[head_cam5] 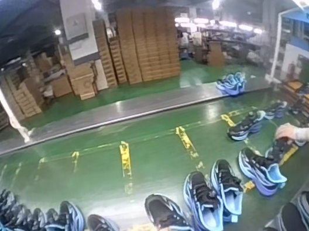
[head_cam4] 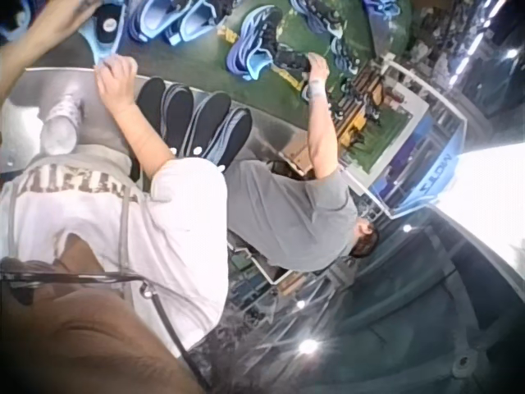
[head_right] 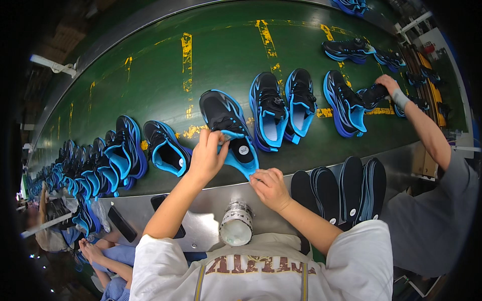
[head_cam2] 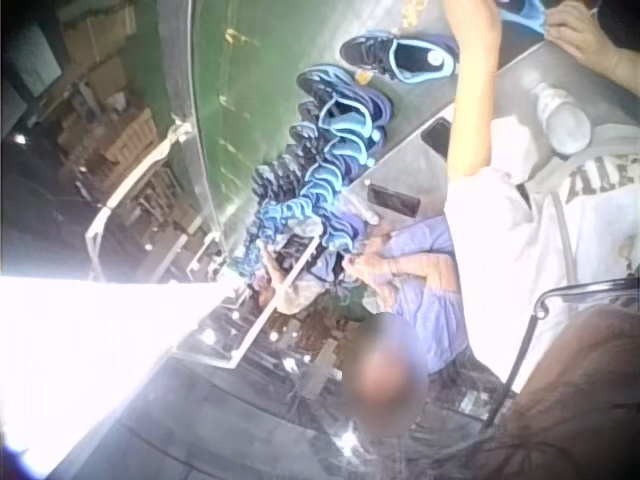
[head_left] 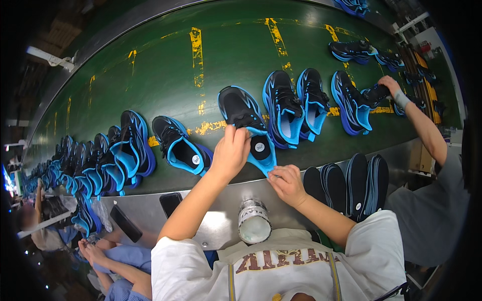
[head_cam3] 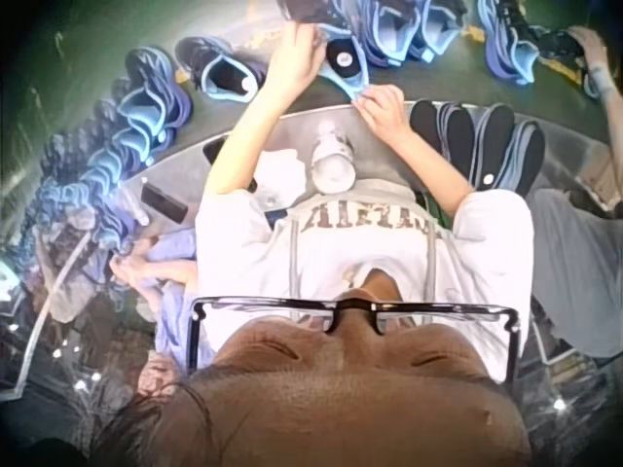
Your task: The person inserts insoles into sneakers by hand and arranges the shoes along an assembly line conveyor.
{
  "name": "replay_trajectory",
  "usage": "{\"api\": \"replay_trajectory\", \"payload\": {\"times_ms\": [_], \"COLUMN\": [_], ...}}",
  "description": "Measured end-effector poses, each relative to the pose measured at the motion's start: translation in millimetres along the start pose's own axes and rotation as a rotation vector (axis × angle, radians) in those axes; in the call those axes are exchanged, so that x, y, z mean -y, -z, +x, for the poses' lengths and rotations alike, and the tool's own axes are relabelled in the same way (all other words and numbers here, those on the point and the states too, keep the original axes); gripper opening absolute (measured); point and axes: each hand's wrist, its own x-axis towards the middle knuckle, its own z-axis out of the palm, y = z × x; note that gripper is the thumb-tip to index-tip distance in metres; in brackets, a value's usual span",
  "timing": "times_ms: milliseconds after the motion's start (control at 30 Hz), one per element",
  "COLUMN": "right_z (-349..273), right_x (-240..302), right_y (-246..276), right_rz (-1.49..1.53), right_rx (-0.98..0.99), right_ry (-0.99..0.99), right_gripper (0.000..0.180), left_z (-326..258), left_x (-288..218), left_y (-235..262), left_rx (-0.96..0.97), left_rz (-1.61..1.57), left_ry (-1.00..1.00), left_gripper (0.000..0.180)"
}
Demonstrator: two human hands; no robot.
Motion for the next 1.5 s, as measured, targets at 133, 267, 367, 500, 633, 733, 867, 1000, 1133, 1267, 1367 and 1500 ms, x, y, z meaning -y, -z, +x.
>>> {"api": "replay_trajectory", "payload": {"times_ms": [133,267,367,500,633,733,867,1000,1133,1267,1367,1500], "right_z": [13.1,51.5,57.9,55.1,45.4,29.0,-22.5,-119.4,-170.9,-180.5,-181.3,-171.7], "right_x": [6.3,-12.1,-48.3,-89.1,-121.8,-116.7,-72.0,-31.0,-5.8,-12.1,-18.3,-13.4], "right_y": [4.3,21.8,24.6,42.2,72.2,93.9,114.5,100.7,92.2,82.1,80.7,89.3], "right_rz": [-0.013,0.072,-0.183,-0.316,-0.427,-0.501,-0.349,-0.286,-0.301,-0.296,-0.296,-0.238], "right_rx": [0.018,-0.006,-0.106,0.236,0.228,0.113,0.085,0.261,0.304,0.147,0.157,0.219], "right_ry": [-0.021,-0.142,-0.166,0.029,-0.033,-0.199,-0.179,-0.411,-0.743,-0.821,-0.822,-0.877], "right_gripper": [0.016,0.022,0.028,0.029,0.032,0.045,0.044,0.045,0.054,0.052,0.048,0.047], "left_z": [4.1,16.9,16.0,12.8,27.6,38.0,42.2,30.1,25.3,29.9,32.1,26.0], "left_x": [16.5,38.1,36.4,21.4,12.2,12.0,8.5,15.9,16.0,21.3,28.0,14.2], "left_y": [-5.6,-20.8,-27.5,-32.7,-32.6,-23.7,-19.4,-25.3,-20.1,-17.2,-22.8,-25.5], "left_rx": [-0.158,-0.238,-0.234,-0.226,-0.340,-0.327,-0.219,-0.207,-0.248,-0.224,-0.180,-0.232], "left_rz": [0.331,0.391,0.473,0.561,0.569,0.448,0.445,0.597,0.893,0.979,0.858,0.717], "left_ry": [-0.152,-0.030,-0.062,0.067,0.157,0.231,0.197,-0.044,-0.200,-0.181,-0.084,0.167], "left_gripper": [0.029,0.037,0.043,0.038,0.027,0.018,0.013,0.013,0.015,0.020,0.018,0.013]}}
